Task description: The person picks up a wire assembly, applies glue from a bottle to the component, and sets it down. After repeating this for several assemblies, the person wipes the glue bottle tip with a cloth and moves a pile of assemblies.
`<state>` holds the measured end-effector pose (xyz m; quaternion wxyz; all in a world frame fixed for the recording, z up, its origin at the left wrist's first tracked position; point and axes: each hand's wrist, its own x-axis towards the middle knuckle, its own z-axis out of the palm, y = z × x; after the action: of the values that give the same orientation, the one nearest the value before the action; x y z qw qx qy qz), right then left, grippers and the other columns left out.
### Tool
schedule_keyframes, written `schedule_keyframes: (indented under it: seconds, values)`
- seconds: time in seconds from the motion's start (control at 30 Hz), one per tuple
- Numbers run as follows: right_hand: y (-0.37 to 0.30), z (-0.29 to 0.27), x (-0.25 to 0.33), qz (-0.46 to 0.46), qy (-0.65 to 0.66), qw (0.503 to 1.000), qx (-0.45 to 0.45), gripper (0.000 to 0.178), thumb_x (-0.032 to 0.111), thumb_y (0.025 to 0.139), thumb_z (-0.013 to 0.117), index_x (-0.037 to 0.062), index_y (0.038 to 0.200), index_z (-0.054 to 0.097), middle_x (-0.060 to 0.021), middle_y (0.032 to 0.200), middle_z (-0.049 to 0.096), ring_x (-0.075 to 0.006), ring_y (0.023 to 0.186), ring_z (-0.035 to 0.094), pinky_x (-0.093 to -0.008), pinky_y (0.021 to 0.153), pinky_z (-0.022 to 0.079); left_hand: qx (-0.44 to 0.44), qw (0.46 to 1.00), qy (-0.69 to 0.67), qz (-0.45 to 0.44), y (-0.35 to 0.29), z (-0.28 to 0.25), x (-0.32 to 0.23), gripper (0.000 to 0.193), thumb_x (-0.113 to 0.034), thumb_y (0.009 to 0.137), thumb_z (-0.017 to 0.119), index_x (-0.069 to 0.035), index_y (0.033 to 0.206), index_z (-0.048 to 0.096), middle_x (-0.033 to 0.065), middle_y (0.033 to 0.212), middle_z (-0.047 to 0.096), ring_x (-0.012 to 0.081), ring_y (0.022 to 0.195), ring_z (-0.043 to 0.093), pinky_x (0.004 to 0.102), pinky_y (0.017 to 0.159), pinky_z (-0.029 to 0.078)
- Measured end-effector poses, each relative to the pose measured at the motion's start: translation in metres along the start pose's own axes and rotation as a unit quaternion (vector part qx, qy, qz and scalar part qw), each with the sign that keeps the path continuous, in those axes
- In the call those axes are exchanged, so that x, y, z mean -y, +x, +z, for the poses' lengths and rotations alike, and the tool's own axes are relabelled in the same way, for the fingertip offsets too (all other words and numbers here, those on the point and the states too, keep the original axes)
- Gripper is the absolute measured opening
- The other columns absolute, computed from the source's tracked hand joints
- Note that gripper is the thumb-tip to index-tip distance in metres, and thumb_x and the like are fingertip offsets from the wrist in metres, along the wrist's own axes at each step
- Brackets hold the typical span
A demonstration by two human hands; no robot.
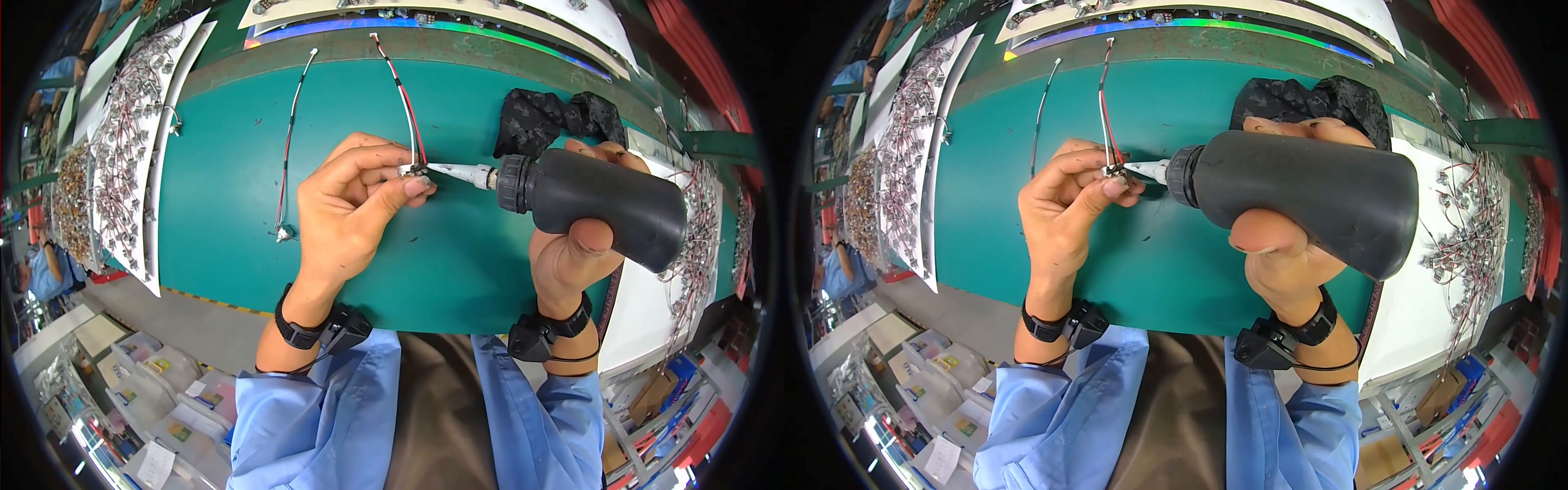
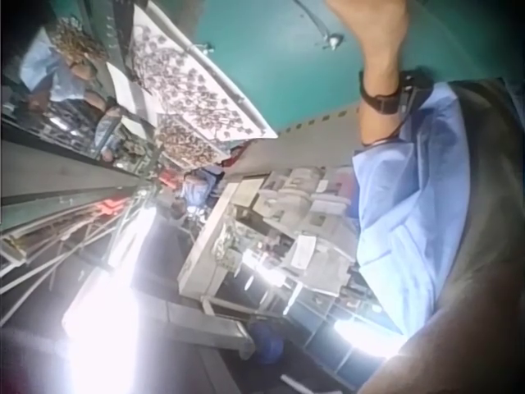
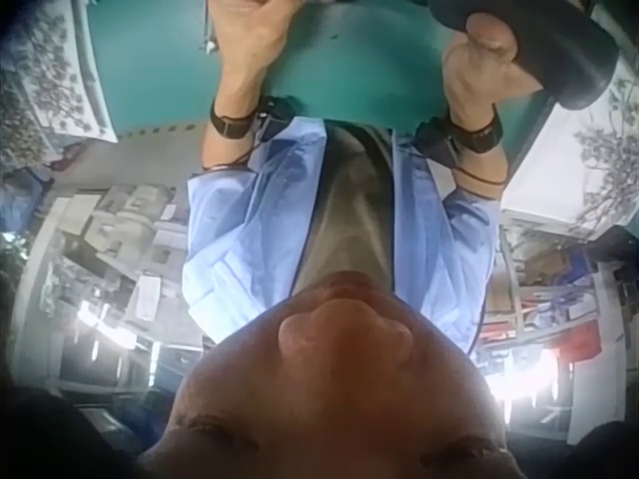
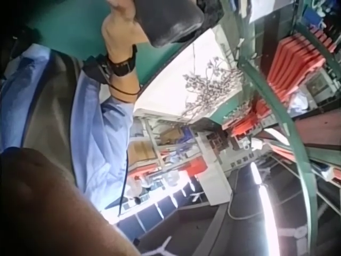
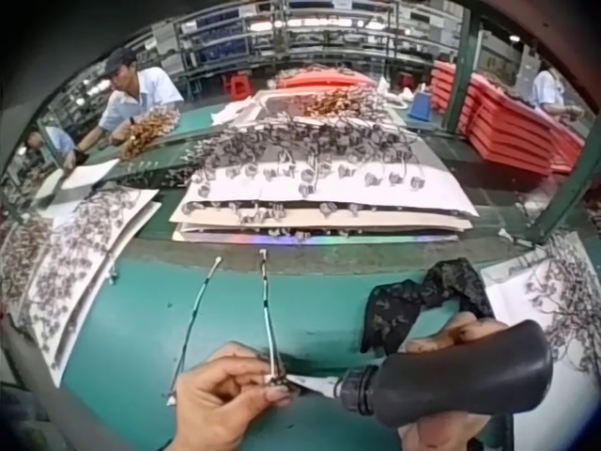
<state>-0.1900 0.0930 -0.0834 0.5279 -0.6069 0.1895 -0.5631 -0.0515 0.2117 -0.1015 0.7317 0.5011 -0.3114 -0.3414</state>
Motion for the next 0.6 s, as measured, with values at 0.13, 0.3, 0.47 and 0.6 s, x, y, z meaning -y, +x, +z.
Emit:
schedule_keyframes:
  seconds: [0.13,0.3,0.47,0.6]
  values:
    - [0.001,0.001,0.001,0.005,0.001,1.000,-0.003,0.078,0.046,0.068,0.067,-0.0007,0.121,0.033,-0.0136,0.114,0.040,-0.0256,0.102,0.052,-0.0374,0.091,0.044,0.001,1.000,0.011,-0.006,0.000,0.000,-0.002,0.019,0.013,0.075,0.055,0.011,0.093,0.054,0.0134,0.093,0.051,0.0228,0.079,0.061,0.0279,0.068,0.053]
    - [0.001,-0.004,-0.004,-0.015,-0.017,1.000,0.018,0.077,0.045,0.069,0.067,-0.0033,0.119,0.034,-0.0158,0.109,0.047,-0.0263,0.098,0.054,-0.0370,0.089,0.045,-0.003,1.000,0.013,-0.014,0.000,0.001,-0.003,0.018,0.013,0.075,0.055,0.011,0.093,0.054,0.0133,0.094,0.051,0.0234,0.079,0.062,0.0288,0.069,0.053]
    - [0.013,-0.002,-0.015,-0.049,-0.013,0.999,-0.004,0.056,0.033,0.071,0.071,-0.0037,0.106,0.046,-0.0135,0.096,0.056,-0.0237,0.088,0.058,-0.0317,0.080,0.047,-0.005,1.000,0.000,-0.027,-0.001,0.001,-0.006,0.017,0.011,0.076,0.055,0.011,0.093,0.054,0.0135,0.094,0.052,0.0243,0.078,0.062,0.0297,0.069,0.053]
    - [0.027,-0.004,-0.018,-0.028,-0.017,0.997,-0.075,0.040,0.025,0.073,0.071,-0.0020,0.096,0.053,-0.0094,0.086,0.059,-0.0175,0.080,0.059,-0.0261,0.071,0.047,0.014,0.999,-0.027,-0.024,0.001,-0.002,-0.008,0.017,0.008,0.077,0.056,0.010,0.094,0.055,0.0148,0.092,0.054,0.0253,0.077,0.062,0.0301,0.068,0.054]
